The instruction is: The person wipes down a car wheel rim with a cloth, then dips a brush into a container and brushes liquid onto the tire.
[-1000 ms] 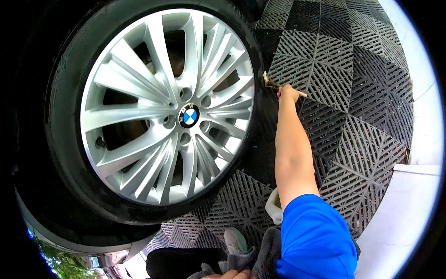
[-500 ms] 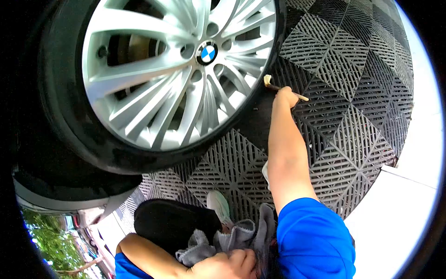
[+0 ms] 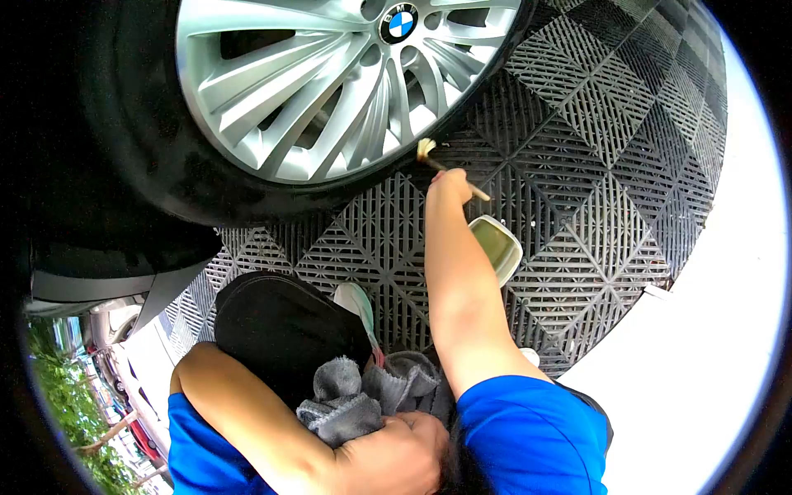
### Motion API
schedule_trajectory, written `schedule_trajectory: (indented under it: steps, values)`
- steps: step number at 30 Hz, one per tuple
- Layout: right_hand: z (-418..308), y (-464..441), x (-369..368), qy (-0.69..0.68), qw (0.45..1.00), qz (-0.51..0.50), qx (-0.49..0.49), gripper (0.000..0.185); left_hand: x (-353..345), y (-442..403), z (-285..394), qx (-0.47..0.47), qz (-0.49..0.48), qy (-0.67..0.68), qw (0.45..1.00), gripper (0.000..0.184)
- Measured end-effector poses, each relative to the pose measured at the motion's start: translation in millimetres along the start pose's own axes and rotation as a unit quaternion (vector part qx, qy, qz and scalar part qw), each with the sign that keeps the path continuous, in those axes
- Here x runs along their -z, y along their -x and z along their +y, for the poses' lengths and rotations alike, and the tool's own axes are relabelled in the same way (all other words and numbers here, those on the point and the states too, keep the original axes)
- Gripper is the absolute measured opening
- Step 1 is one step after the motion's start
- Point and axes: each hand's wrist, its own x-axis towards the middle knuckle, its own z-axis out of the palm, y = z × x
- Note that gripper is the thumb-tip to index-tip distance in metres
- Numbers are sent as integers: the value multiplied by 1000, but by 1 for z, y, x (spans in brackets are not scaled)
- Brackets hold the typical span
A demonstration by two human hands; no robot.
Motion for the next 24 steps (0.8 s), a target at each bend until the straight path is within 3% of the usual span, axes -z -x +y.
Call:
schedule_trajectory:
  steps: [3,6,10,17,24]
  values:
    - [23,3,18,17,999,-26,-15,45,0,-1,3,-27,-20,10,999,27]
    - [51,-9,33,37,995,-58,-74,39,4,-3,4,-63,-32,-2,997,27]
    - [72,5,63,78,976,-128,-160,10,1,-8,10,-101,-27,-11,994,26]
    - [98,67,106,65,937,-179,-292,25,-3,-25,15,-109,-46,-2,993,26]
    - [86,113,133,41,899,-218,-377,20,-8,-45,19,-119,-92,90,985,30]
